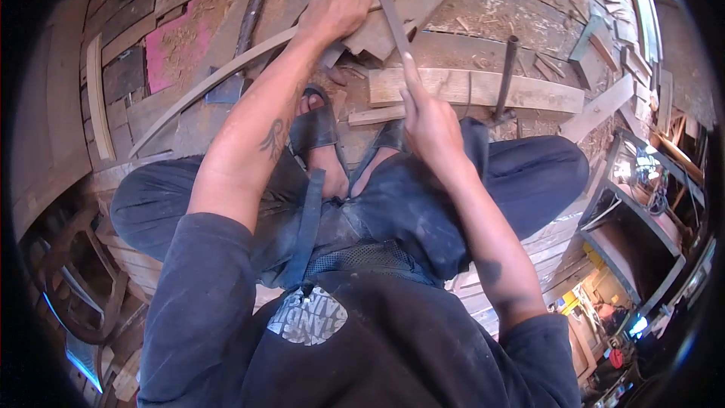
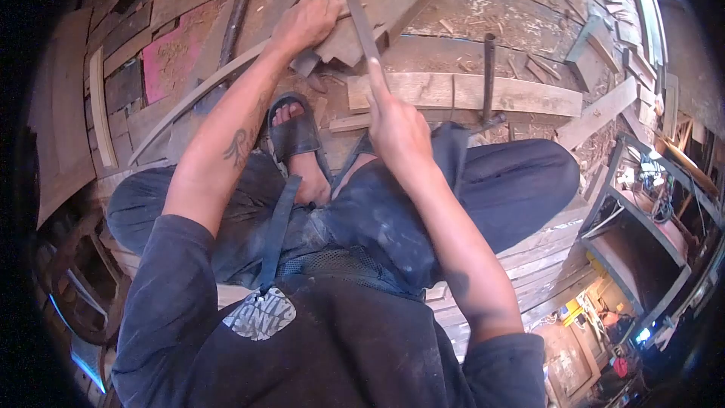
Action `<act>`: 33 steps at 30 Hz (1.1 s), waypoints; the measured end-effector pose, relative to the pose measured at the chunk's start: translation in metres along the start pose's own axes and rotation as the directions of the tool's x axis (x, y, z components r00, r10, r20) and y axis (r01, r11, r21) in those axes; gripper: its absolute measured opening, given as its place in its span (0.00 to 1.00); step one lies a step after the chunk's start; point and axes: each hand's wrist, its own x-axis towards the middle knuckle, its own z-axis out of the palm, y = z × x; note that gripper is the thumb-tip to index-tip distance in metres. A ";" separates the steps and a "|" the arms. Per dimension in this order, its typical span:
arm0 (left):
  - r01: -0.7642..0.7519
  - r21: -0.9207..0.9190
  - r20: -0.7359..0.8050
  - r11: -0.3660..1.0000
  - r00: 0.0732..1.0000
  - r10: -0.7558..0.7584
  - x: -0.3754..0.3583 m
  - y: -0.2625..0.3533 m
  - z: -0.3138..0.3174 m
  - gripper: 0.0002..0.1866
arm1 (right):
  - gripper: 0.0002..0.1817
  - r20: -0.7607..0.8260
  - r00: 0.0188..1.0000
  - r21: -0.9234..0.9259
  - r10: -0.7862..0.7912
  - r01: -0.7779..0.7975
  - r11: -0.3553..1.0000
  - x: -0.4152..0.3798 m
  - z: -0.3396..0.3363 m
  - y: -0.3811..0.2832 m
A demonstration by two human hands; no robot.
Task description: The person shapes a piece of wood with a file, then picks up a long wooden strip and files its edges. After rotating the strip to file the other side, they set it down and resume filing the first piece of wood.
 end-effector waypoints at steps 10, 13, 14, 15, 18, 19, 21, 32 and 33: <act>0.059 -0.043 0.036 0.997 0.998 -0.057 0.014 -0.008 0.008 0.21 | 0.32 -0.082 0.996 -0.055 -0.022 0.018 0.998 0.050 0.001 -0.005; -0.019 0.009 0.014 1.000 1.000 0.019 0.001 -0.003 0.002 0.19 | 0.33 -0.012 1.000 0.008 0.001 -0.001 1.000 0.003 0.005 0.006; -0.091 0.049 0.007 0.995 0.996 0.091 -0.003 -0.001 -0.004 0.19 | 0.32 0.014 0.999 0.014 0.030 -0.030 0.999 -0.006 0.001 0.004; -0.087 0.044 0.001 0.995 0.996 0.087 -0.006 -0.005 0.000 0.18 | 0.32 0.028 0.998 0.022 0.058 -0.059 0.998 -0.009 -0.001 0.002; -0.200 0.075 -0.007 0.977 0.980 0.201 0.012 -0.019 0.030 0.17 | 0.31 -0.071 0.997 0.021 0.041 -0.039 0.999 0.051 0.010 0.010; -0.266 0.118 0.021 0.957 0.964 0.265 0.021 -0.033 0.035 0.16 | 0.31 -0.112 0.994 0.004 0.014 -0.013 1.000 0.079 0.001 0.000; -0.200 0.150 -0.007 0.968 0.979 0.203 0.001 -0.015 0.014 0.17 | 0.31 -0.093 0.996 0.042 0.001 0.003 0.999 0.095 -0.024 -0.012; 0.160 -0.181 0.010 0.970 0.987 -0.161 -0.001 0.000 0.001 0.31 | 0.32 -0.008 0.999 -0.059 0.035 -0.035 0.998 -0.010 -0.013 0.008; 0.156 -0.199 0.036 0.968 0.988 -0.151 0.006 -0.006 0.009 0.31 | 0.32 -0.014 0.999 -0.051 0.048 -0.049 0.997 -0.015 -0.010 0.007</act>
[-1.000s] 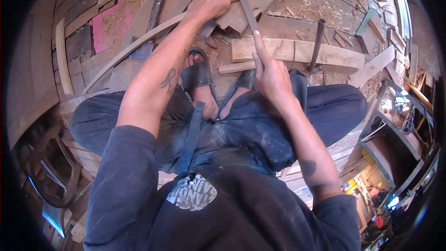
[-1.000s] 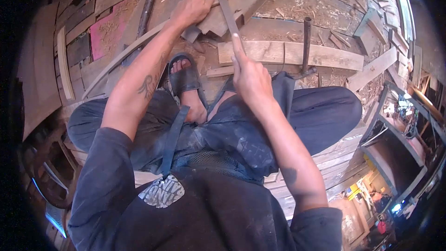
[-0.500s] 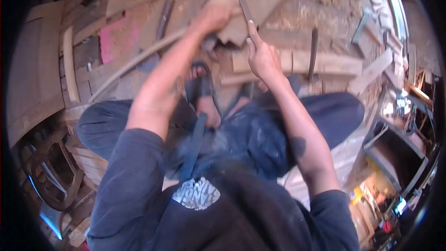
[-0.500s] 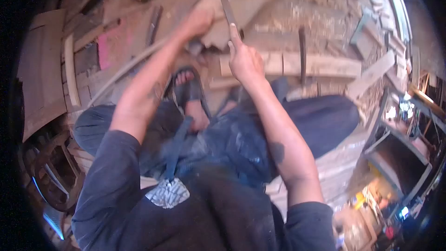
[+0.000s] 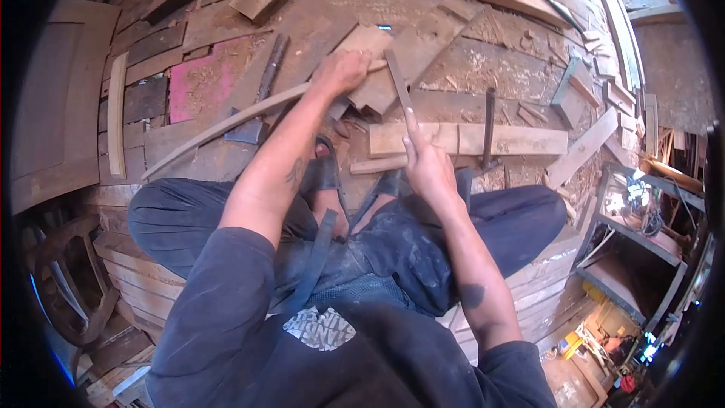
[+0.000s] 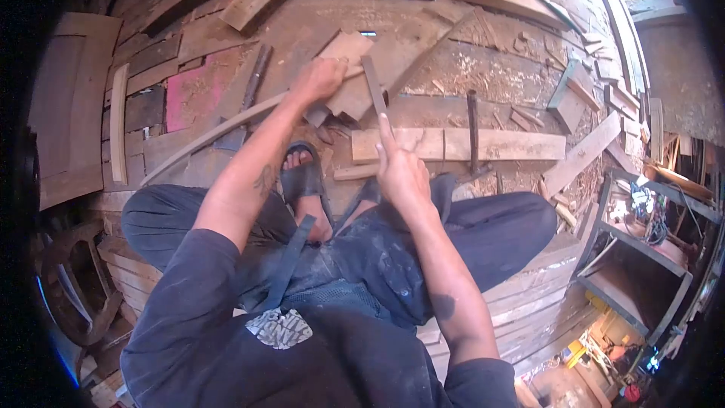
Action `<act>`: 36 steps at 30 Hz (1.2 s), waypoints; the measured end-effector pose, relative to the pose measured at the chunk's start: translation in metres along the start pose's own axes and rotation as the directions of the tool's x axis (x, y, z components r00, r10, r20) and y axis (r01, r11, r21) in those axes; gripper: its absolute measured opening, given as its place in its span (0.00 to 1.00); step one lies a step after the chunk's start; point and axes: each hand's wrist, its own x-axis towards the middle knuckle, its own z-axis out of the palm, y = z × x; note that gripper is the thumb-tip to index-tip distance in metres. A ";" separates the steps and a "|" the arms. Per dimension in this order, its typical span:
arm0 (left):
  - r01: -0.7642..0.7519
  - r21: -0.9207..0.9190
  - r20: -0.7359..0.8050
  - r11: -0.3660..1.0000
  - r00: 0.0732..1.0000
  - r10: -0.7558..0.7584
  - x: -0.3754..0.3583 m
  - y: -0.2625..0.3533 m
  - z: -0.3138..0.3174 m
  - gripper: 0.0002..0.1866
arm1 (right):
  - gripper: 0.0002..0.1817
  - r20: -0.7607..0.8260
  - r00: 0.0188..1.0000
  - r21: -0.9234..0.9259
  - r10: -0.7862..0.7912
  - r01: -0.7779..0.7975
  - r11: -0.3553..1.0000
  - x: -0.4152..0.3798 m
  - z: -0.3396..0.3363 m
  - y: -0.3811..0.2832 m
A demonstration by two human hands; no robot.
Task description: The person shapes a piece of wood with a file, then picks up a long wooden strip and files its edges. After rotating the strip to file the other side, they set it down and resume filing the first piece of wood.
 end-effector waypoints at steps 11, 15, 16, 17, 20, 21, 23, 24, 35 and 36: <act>0.017 -0.148 0.174 0.989 0.985 0.009 0.008 0.007 -0.026 0.34 | 0.35 -0.026 0.996 -0.027 -0.090 0.089 0.996 0.007 0.011 -0.010; 0.019 -0.140 0.133 0.990 0.991 0.000 0.007 0.002 -0.013 0.36 | 0.36 -0.093 0.992 -0.027 -0.086 0.084 0.996 0.066 0.012 -0.021; 0.010 -0.143 0.123 0.990 0.992 0.007 0.008 0.000 -0.010 0.36 | 0.35 -0.089 0.991 -0.024 -0.099 0.097 0.995 0.073 0.009 -0.020; 0.005 -0.148 0.113 0.989 0.994 0.012 0.010 -0.002 -0.008 0.36 | 0.35 -0.083 0.990 -0.024 -0.113 0.111 0.994 0.078 0.006 -0.018; 0.005 -0.160 0.102 0.987 0.995 0.012 0.009 -0.002 -0.011 0.36 | 0.33 -0.075 0.989 0.023 -0.130 0.132 0.991 0.052 0.005 -0.014; 0.006 -0.162 0.105 0.987 0.994 0.012 0.010 -0.001 -0.012 0.36 | 0.32 -0.076 0.989 0.048 -0.128 0.132 0.990 0.036 0.007 -0.011; 0.015 -0.157 0.126 0.988 0.992 0.005 0.009 -0.004 -0.005 0.33 | 0.33 0.001 0.997 0.043 -0.078 0.078 0.996 0.006 0.000 -0.008; 0.010 -0.146 0.130 0.989 0.992 0.009 0.013 -0.006 -0.006 0.31 | 0.33 0.029 0.998 0.044 -0.057 0.056 0.997 0.002 -0.002 -0.009; -0.232 -0.218 -0.095 0.948 0.972 0.216 0.004 -0.011 -0.006 0.21 | 0.31 -0.143 0.989 0.069 -0.050 0.061 0.996 0.109 -0.038 -0.034; -0.219 -0.220 -0.075 0.951 0.975 0.207 -0.005 -0.008 -0.008 0.21 | 0.31 -0.169 0.985 0.122 -0.045 0.066 0.990 0.090 -0.036 -0.029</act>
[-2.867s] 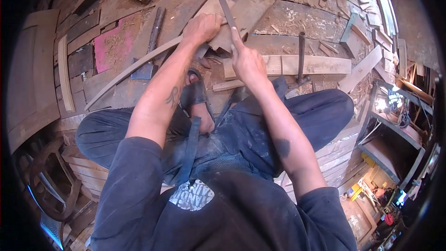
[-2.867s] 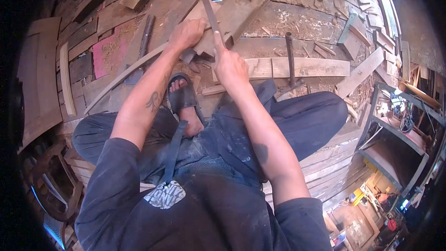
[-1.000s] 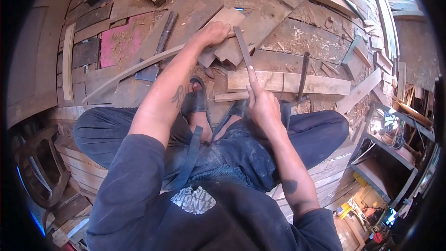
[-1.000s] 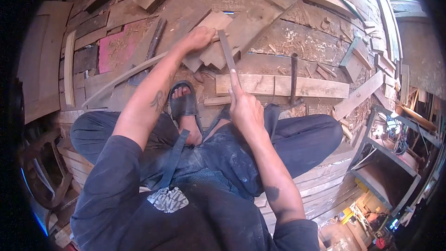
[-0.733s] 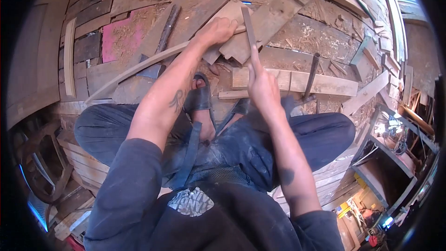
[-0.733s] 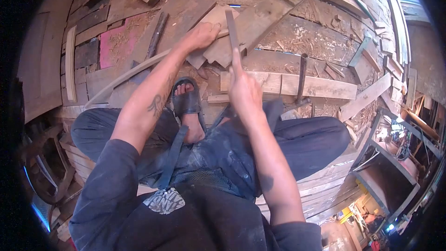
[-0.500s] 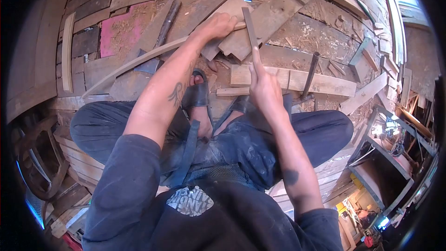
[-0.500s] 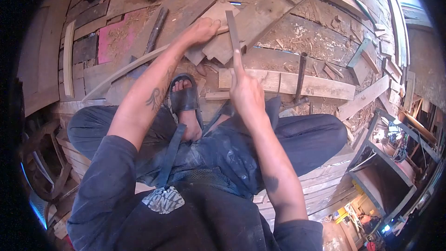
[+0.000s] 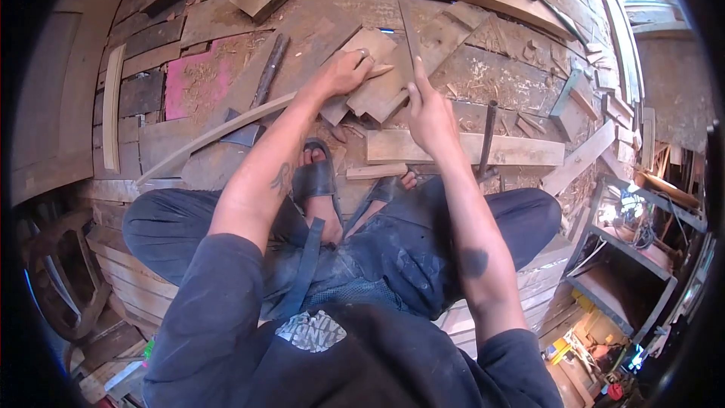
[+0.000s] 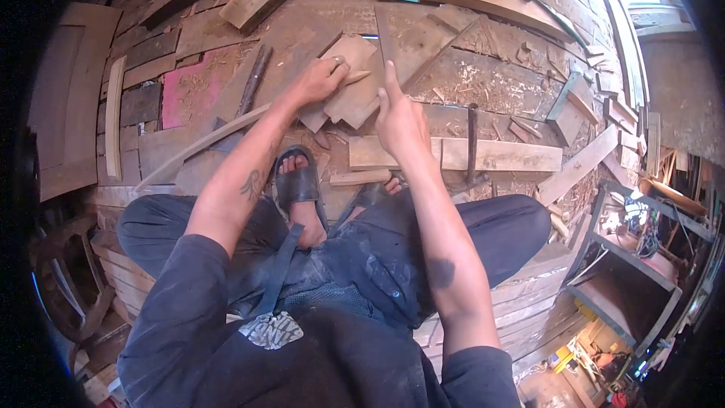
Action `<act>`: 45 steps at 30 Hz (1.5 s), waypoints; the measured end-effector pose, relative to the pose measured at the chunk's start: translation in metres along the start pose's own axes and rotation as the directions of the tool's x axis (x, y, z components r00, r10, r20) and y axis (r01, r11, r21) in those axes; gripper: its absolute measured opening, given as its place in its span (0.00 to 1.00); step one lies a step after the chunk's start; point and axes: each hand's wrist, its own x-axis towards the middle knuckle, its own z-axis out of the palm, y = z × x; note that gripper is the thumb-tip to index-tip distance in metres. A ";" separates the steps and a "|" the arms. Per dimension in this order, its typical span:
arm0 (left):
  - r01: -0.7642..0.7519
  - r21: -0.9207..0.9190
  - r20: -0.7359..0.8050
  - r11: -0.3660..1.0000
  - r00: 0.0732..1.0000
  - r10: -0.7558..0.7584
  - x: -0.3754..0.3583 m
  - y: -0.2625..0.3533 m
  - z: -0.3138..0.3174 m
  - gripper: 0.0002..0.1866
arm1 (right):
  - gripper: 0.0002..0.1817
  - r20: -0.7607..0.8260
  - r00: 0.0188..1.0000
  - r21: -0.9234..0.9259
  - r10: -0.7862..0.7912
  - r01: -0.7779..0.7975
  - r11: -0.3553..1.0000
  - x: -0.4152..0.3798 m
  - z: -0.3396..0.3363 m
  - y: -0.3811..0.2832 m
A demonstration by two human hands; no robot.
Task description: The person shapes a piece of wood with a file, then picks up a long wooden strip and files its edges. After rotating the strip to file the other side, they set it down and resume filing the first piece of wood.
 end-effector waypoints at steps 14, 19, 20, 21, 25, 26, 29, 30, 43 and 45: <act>0.005 0.332 0.087 0.943 0.996 -0.036 -0.037 0.010 -0.015 0.22 | 0.33 0.208 0.978 -0.155 0.002 0.031 0.987 -0.113 0.011 0.015; 0.044 0.365 0.071 0.930 0.995 -0.075 -0.043 0.025 -0.016 0.26 | 0.34 0.193 0.981 -0.100 -0.005 0.024 0.995 -0.116 0.017 0.018; 0.063 0.373 0.064 0.926 0.994 -0.094 -0.042 0.028 -0.015 0.26 | 0.34 0.187 0.982 -0.080 0.006 0.009 0.997 -0.109 0.021 0.017; 0.085 0.382 0.055 0.920 0.992 -0.114 -0.044 0.030 -0.014 0.26 | 0.33 0.167 0.986 -0.074 0.001 0.012 0.997 -0.095 0.027 0.015; 0.100 0.380 0.062 0.919 0.989 -0.133 -0.047 0.035 -0.013 0.27 | 0.31 0.101 0.994 -0.138 -0.036 0.049 0.989 -0.006 0.038 0.011; 0.101 0.387 0.052 0.917 0.990 -0.131 -0.049 0.033 -0.010 0.27 | 0.31 0.095 0.994 -0.178 -0.048 0.064 0.982 0.006 0.035 0.008; 0.099 0.381 0.026 0.919 0.993 -0.117 -0.044 0.032 -0.014 0.26 | 0.29 0.021 1.000 -0.124 0.007 -0.004 0.992 -0.001 0.019 -0.006; 0.103 0.372 0.027 0.922 0.992 -0.122 -0.047 0.032 -0.012 0.26 | 0.29 0.048 0.999 -0.108 -0.025 0.030 0.994 -0.014 0.013 -0.006; 0.067 0.400 -0.055 0.914 0.997 -0.049 -0.056 0.038 -0.006 0.26 | 0.30 0.111 0.992 -0.029 -0.054 0.057 0.998 -0.020 0.033 0.006; 0.056 0.441 -0.066 0.896 0.997 -0.030 -0.053 0.035 -0.009 0.26 | 0.30 0.142 0.990 -0.091 -0.016 0.029 0.995 0.023 0.017 -0.003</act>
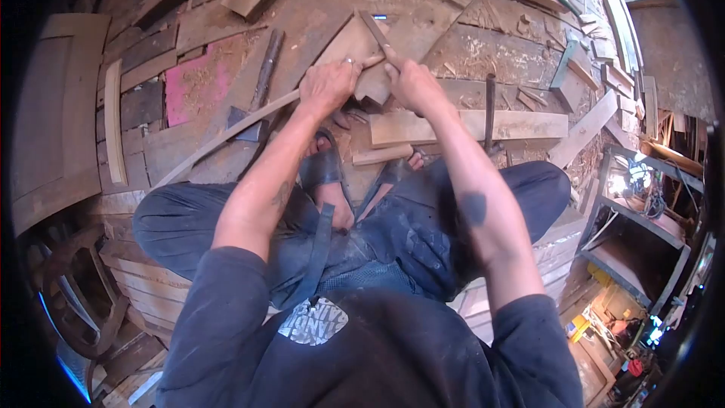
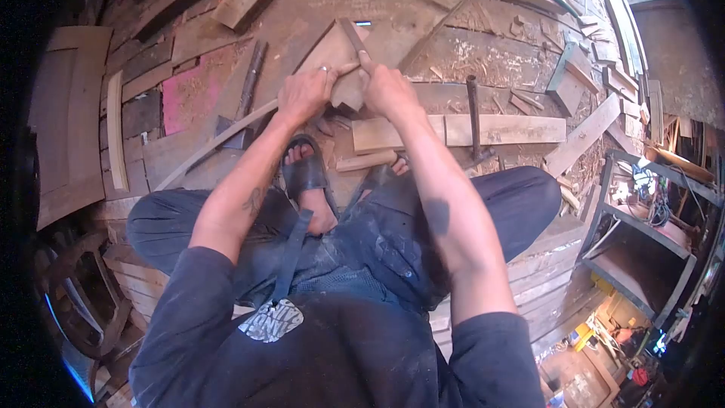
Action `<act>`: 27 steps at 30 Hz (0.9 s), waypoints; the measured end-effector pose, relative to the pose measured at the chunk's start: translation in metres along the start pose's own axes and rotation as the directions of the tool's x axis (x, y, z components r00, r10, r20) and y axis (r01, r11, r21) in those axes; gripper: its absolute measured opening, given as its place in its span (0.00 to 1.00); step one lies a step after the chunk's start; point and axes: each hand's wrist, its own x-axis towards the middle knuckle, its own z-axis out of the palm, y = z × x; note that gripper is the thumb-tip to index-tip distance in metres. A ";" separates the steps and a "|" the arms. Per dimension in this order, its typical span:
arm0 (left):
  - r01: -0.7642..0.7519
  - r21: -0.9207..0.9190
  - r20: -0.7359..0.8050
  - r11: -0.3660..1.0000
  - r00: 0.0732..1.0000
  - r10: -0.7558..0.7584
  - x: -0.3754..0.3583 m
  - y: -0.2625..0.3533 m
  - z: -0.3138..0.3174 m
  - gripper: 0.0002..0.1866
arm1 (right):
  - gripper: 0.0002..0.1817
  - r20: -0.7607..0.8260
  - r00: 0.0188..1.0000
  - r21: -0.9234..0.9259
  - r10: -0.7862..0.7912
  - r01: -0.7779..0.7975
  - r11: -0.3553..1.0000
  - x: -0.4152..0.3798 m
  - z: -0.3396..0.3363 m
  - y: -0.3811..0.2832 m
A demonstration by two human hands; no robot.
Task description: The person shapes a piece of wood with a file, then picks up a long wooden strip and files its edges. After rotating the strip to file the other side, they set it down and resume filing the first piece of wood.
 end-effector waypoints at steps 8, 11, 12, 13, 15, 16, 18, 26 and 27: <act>0.106 -0.026 0.115 0.994 0.988 -0.102 0.007 0.003 -0.008 0.29 | 0.31 0.007 0.999 0.072 -0.033 0.033 0.997 -0.104 -0.009 0.004; 0.089 -0.011 0.118 0.996 0.989 -0.087 0.009 -0.003 -0.003 0.28 | 0.32 0.093 0.996 0.000 -0.011 0.011 1.000 -0.127 0.004 0.006; 0.085 -0.007 0.122 0.996 0.989 -0.083 0.010 -0.004 -0.002 0.28 | 0.32 0.017 0.998 0.014 -0.060 0.059 0.998 -0.128 0.013 0.008; 0.082 -0.006 0.131 0.997 0.988 -0.080 0.011 -0.004 -0.001 0.27 | 0.32 0.013 0.999 0.032 -0.047 0.046 0.998 -0.125 0.017 0.011; 0.083 -0.004 0.144 0.997 0.986 -0.081 0.011 -0.007 0.001 0.26 | 0.32 0.011 1.000 0.067 -0.028 0.027 0.997 -0.106 0.023 0.010; 0.079 0.000 0.139 0.997 0.987 -0.078 0.006 -0.010 0.002 0.25 | 0.32 0.025 1.000 0.084 -0.014 0.011 0.996 -0.089 0.030 0.008; 0.008 0.001 0.112 1.000 0.994 -0.008 0.009 -0.009 0.006 0.25 | 0.32 -0.006 0.999 0.117 0.043 -0.042 0.992 -0.050 0.034 0.012; 0.128 -0.084 0.123 0.988 0.985 -0.117 0.022 -0.013 0.004 0.34 | 0.32 0.008 1.000 0.032 0.007 -0.008 0.999 -0.081 0.023 0.006; 0.126 -0.097 0.121 0.987 0.986 -0.114 0.026 -0.016 0.006 0.33 | 0.33 0.027 1.000 0.027 0.001 -0.002 1.000 -0.100 0.026 0.009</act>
